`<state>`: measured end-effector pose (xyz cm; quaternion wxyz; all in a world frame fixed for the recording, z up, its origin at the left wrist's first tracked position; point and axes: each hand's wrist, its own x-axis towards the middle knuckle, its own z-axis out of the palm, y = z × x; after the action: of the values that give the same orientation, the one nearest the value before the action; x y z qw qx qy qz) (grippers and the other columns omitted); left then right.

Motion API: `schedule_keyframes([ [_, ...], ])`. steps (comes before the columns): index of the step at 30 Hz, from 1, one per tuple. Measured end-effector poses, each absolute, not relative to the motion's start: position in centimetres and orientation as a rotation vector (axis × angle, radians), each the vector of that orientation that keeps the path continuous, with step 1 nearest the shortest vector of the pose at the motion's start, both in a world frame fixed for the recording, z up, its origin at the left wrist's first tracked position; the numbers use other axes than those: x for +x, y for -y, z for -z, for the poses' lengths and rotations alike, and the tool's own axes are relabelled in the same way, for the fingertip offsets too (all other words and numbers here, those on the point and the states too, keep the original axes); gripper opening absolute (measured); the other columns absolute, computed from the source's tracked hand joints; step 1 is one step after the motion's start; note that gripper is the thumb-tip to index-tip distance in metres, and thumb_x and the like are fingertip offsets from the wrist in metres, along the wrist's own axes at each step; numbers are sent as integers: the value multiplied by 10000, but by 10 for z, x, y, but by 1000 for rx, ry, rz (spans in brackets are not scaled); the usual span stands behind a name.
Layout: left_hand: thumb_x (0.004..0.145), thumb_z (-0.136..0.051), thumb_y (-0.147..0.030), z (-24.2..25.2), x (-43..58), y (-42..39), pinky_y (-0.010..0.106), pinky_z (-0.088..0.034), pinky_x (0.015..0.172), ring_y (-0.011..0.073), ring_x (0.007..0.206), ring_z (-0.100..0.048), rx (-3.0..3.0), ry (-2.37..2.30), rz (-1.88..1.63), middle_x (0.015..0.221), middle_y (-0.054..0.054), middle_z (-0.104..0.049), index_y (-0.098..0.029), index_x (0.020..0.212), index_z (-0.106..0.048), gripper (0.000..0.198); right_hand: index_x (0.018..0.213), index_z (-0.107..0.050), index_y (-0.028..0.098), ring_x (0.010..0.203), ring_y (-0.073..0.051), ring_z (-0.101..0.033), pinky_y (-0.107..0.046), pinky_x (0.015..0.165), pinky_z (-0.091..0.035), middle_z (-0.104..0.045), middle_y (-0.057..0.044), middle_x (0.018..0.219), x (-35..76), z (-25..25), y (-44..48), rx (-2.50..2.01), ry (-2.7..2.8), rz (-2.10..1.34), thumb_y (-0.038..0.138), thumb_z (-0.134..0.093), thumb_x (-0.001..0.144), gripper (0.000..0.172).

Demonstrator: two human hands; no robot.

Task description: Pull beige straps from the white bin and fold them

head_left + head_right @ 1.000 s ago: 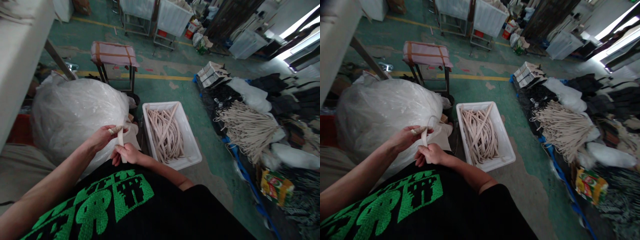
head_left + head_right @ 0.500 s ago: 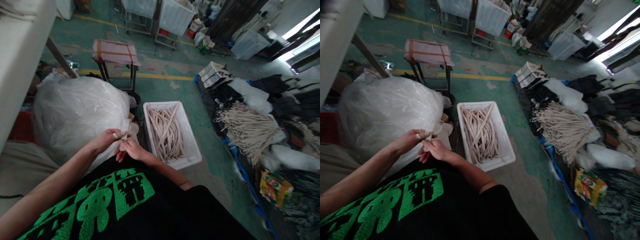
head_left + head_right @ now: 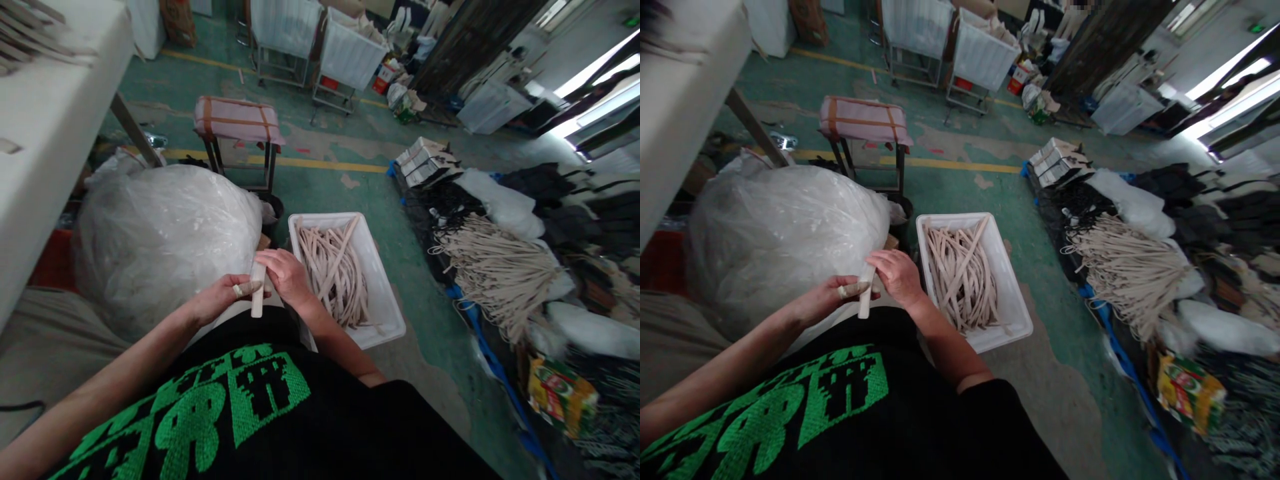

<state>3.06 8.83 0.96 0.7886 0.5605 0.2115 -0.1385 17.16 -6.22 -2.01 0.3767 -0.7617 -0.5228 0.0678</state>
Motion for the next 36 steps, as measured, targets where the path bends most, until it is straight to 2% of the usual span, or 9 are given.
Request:
schedule_keyframes([
  [5,874,-652,-776,11,34,-77,343,-597,805,279,913,-770,865,-552,330,898,146,-819,-148,917,-807,648,970,-760,203,948,-220,-723,-345,968,-544,-787,-83,977,156,2,62,-1867,1006,-287,313,-569,1048,233],
  [9,1035,-498,-640,16,42,-75,298,-603,679,204,647,-725,623,-639,276,709,89,-760,-150,881,-759,577,932,-731,180,804,-185,-703,-307,815,-559,-746,-55,839,138,-27,82,-1489,931,-873,572,-562,1042,441],
  [14,1130,-367,-423,-9,58,-101,287,-634,735,189,753,-768,380,-849,-112,903,133,-802,-121,992,-716,482,915,-709,156,716,-156,-675,-286,733,-536,-725,-44,802,139,-29,113,-1305,954,-1568,741,-640,922,589],
  [18,1129,-420,-343,-32,67,-128,258,-615,660,166,699,-750,370,-905,-392,877,100,-788,-141,981,-665,350,815,-652,167,693,-159,-661,-278,702,-512,-713,-34,766,152,-9,127,-1490,985,-1612,707,-624,927,552],
  [21,1126,-438,-267,-40,69,-143,206,-551,563,113,551,-659,399,-949,-527,740,35,-729,-140,969,-662,301,808,-614,177,662,-156,-644,-266,654,-493,-689,-15,742,159,4,127,-1549,1001,-1698,648,-583,954,494],
  [26,1097,-525,-302,-48,59,-172,174,-451,494,86,494,-566,464,-865,-753,692,-11,-680,-167,1110,-674,202,642,-520,179,605,-90,-467,-222,597,-347,-485,61,601,160,22,113,-1652,1349,-1604,464,-645,937,429],
  [29,1099,-515,-379,-50,49,-184,170,-388,460,86,505,-560,568,-844,-863,717,-4,-700,-181,1208,-665,271,722,-589,181,592,-104,-537,-223,580,-398,-574,46,627,156,29,103,-1588,1183,-1724,585,-662,919,455],
  [32,1043,-594,-522,-45,42,-177,186,-333,438,85,488,-531,713,-795,-795,703,3,-695,-158,1210,-681,410,859,-619,188,574,-135,-633,-254,570,-497,-687,0,703,149,25,85,-1459,839,-1698,800,-660,835,614],
  [36,930,-646,-707,-30,40,-144,272,-533,667,189,754,-726,837,-753,-605,881,101,-791,-122,1173,-710,637,863,-616,179,556,-127,-664,-248,564,-528,-722,-19,719,140,11,48,-1374,644,-1411,863,-716,744,702],
])
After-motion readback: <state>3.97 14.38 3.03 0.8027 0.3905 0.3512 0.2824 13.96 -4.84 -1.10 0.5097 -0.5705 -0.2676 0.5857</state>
